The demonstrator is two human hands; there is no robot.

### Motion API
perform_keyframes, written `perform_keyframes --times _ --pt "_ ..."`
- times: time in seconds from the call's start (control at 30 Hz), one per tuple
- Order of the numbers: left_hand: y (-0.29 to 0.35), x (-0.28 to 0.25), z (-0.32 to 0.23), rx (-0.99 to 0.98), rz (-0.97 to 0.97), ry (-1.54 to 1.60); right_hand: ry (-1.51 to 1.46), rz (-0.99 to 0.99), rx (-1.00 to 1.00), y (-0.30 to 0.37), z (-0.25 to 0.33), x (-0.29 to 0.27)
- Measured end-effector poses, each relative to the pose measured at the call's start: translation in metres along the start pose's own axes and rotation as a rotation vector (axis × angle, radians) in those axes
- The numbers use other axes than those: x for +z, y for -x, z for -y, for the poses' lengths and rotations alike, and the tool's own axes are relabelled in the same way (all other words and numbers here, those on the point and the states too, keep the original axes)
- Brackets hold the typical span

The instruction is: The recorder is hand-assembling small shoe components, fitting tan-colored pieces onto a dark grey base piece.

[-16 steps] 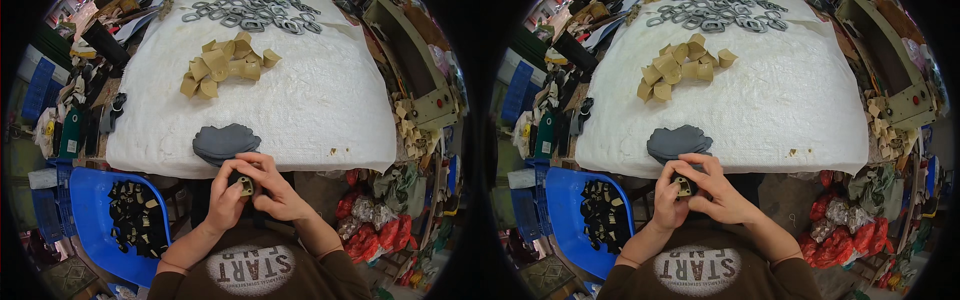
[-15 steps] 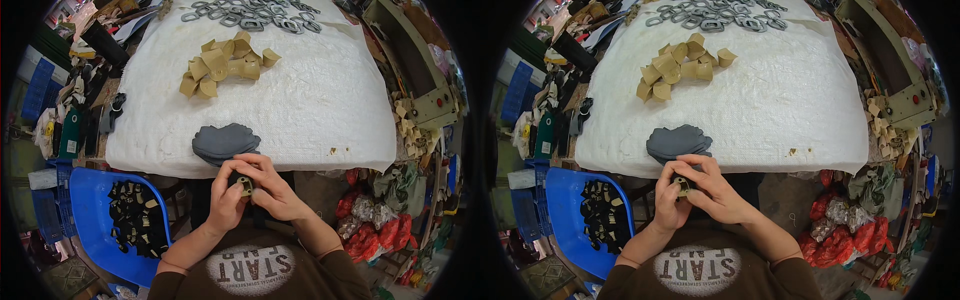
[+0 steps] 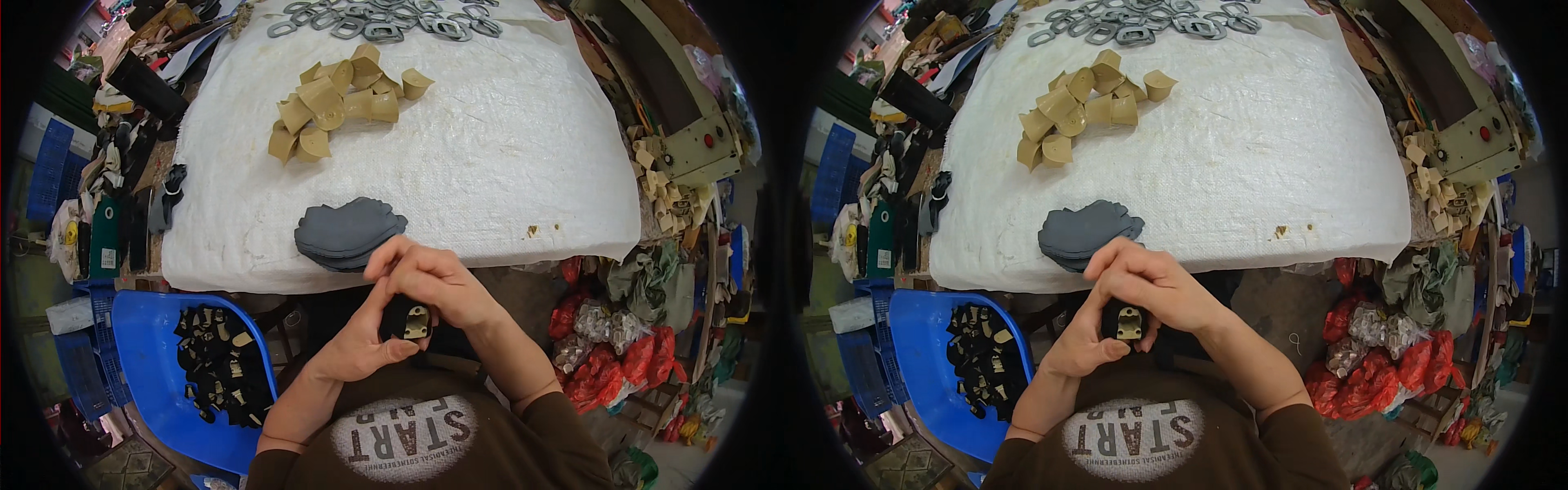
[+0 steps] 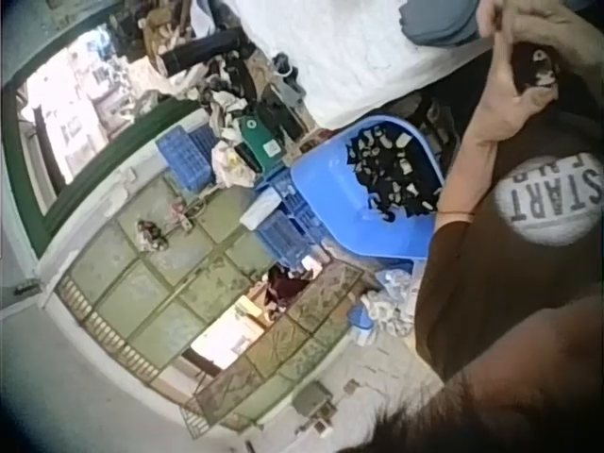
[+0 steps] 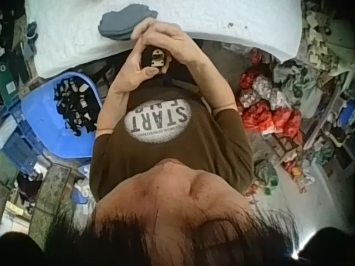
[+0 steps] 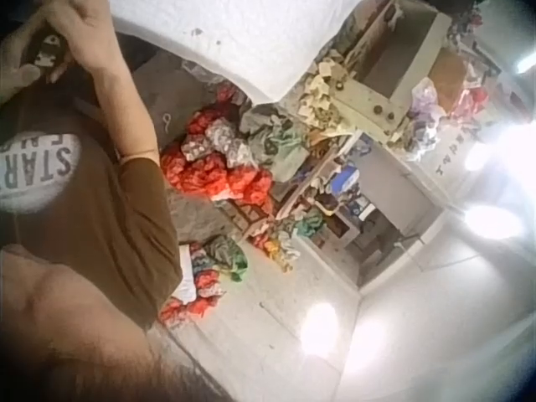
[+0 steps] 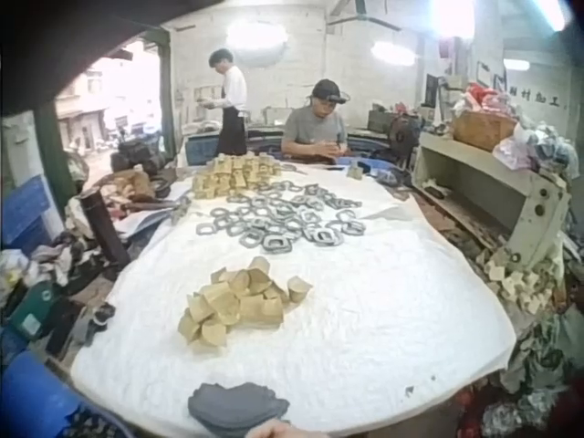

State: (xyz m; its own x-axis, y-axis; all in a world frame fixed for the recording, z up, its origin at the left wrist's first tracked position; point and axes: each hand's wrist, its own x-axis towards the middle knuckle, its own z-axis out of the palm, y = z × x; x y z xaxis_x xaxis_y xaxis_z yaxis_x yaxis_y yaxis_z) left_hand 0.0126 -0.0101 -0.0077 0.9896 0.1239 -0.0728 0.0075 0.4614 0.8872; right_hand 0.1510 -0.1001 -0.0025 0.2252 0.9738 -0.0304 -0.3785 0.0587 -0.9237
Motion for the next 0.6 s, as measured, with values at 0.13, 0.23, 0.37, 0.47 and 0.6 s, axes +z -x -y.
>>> perform_keyframes --times 0.13,0.23,0.37,0.47,0.6 --pt "0.003 -0.005 0.005 -0.078 0.031 0.009 -0.080 0.173 -0.054 0.002 -0.011 -0.005" --pt "0.006 -0.003 0.002 -0.040 -0.051 -0.034 -0.005 0.067 -0.096 0.007 -0.011 0.008" --pt "0.000 -0.005 0.005 0.073 -0.108 0.052 0.151 -0.008 -0.282 0.006 -0.025 0.010" --pt "-0.003 -0.005 -0.006 0.022 -0.093 0.316 0.036 -0.188 -0.157 0.021 -0.015 0.015" --pt "-0.006 -0.002 -0.009 0.178 -0.460 -0.409 0.799 -0.415 -0.453 0.025 -0.010 0.008"
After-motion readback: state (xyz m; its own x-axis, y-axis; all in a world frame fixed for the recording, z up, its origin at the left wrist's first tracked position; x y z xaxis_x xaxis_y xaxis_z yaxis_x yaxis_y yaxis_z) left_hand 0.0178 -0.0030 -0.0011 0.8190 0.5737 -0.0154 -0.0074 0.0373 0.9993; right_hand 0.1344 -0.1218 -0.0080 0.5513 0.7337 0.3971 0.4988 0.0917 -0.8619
